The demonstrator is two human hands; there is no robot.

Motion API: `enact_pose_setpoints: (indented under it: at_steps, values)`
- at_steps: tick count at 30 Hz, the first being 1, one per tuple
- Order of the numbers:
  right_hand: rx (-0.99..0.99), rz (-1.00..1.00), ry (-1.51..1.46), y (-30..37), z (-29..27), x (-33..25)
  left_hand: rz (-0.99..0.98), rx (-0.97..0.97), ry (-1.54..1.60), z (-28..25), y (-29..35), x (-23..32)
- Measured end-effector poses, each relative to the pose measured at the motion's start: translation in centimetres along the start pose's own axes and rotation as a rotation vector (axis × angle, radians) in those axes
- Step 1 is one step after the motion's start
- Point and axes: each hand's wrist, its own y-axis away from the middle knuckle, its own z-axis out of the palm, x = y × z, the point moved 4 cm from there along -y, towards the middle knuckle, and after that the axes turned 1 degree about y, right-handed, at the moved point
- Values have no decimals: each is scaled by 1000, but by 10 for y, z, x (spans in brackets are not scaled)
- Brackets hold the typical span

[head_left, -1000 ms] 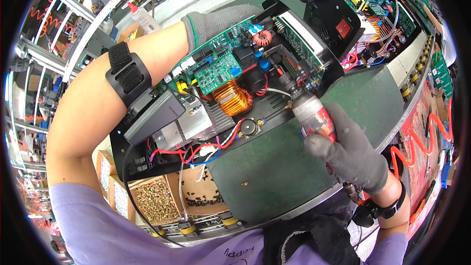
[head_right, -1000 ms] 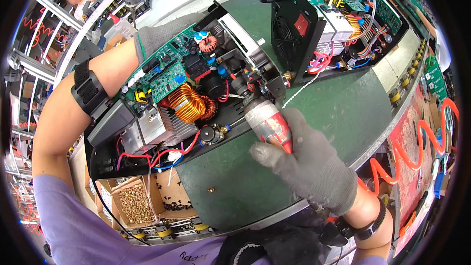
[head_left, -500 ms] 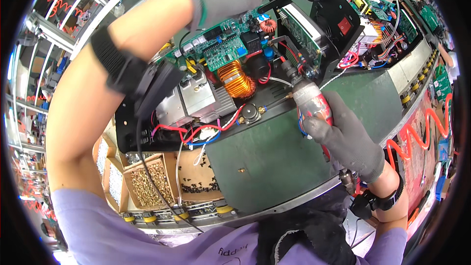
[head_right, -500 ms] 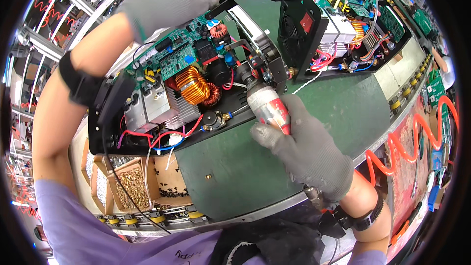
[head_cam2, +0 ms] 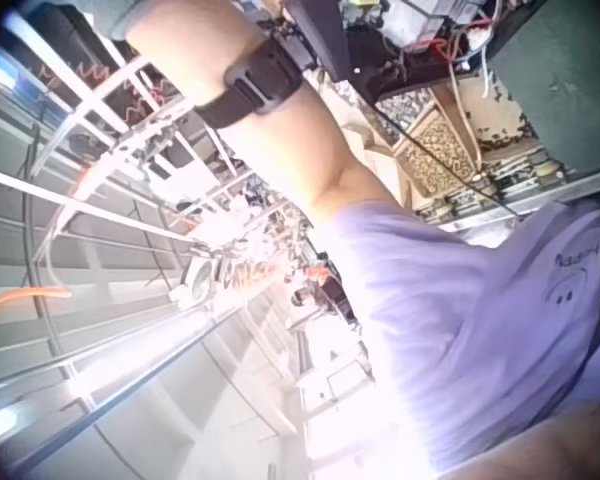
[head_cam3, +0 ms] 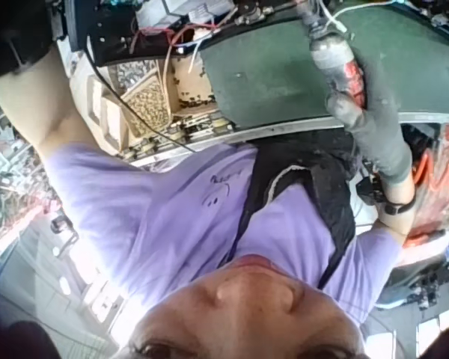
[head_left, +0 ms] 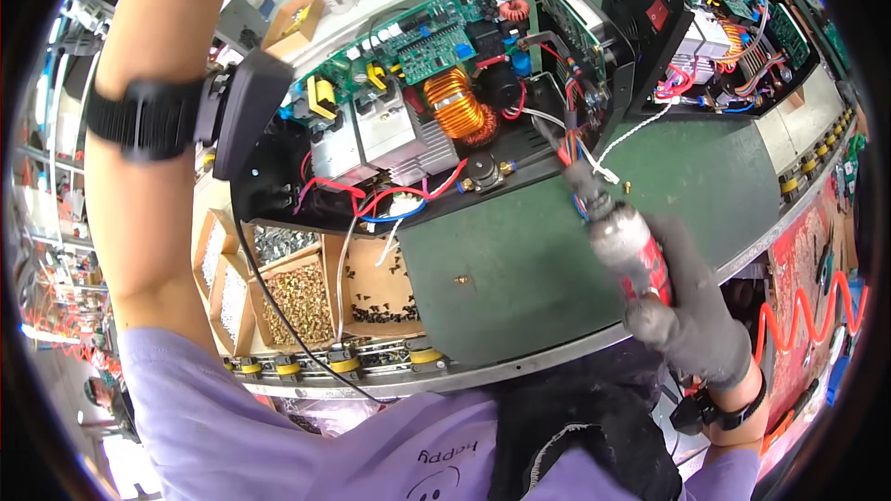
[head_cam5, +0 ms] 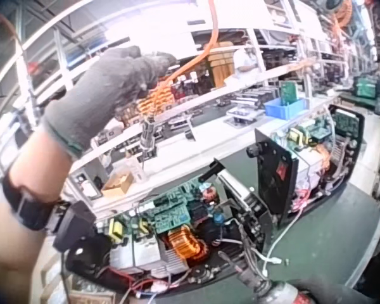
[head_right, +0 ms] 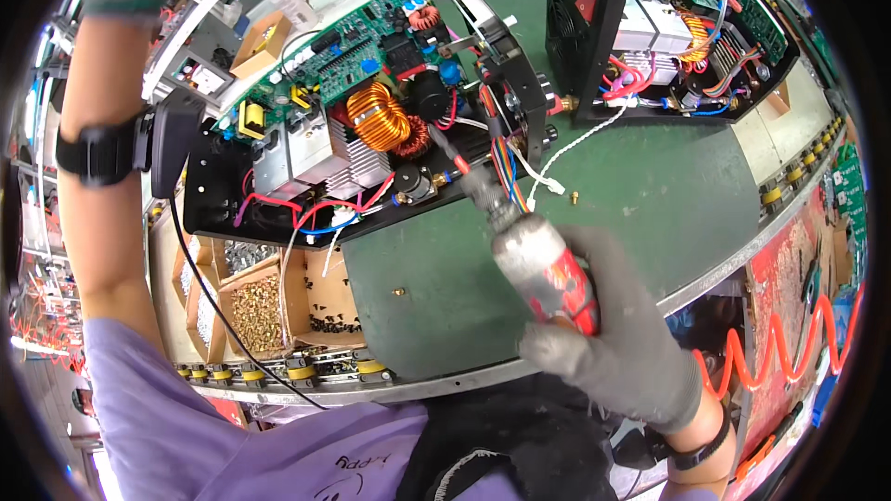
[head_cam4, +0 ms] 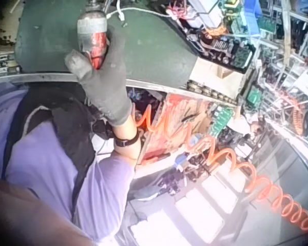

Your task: Assemble and secure components within an electronic power inverter unit on a production line.

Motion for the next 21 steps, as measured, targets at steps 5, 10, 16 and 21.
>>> enact_pose_setpoints:
  at_steps: [5, 10, 16, 21]
  values:
    - [-20, 4, -317, 28, 2, 18, -374, -358, -1002, 61, 105, 64]
    - [38, 74, -292, 40, -3, 32, -635, -270, -339, 185, 240, 41]
    - [13, 148, -285, 46, 2, 45, -570, -57, -437, 226, 279, 20]
    - [-25, 92, -232, 46, 13, 39, -747, 187, 34, 215, 258, 4]
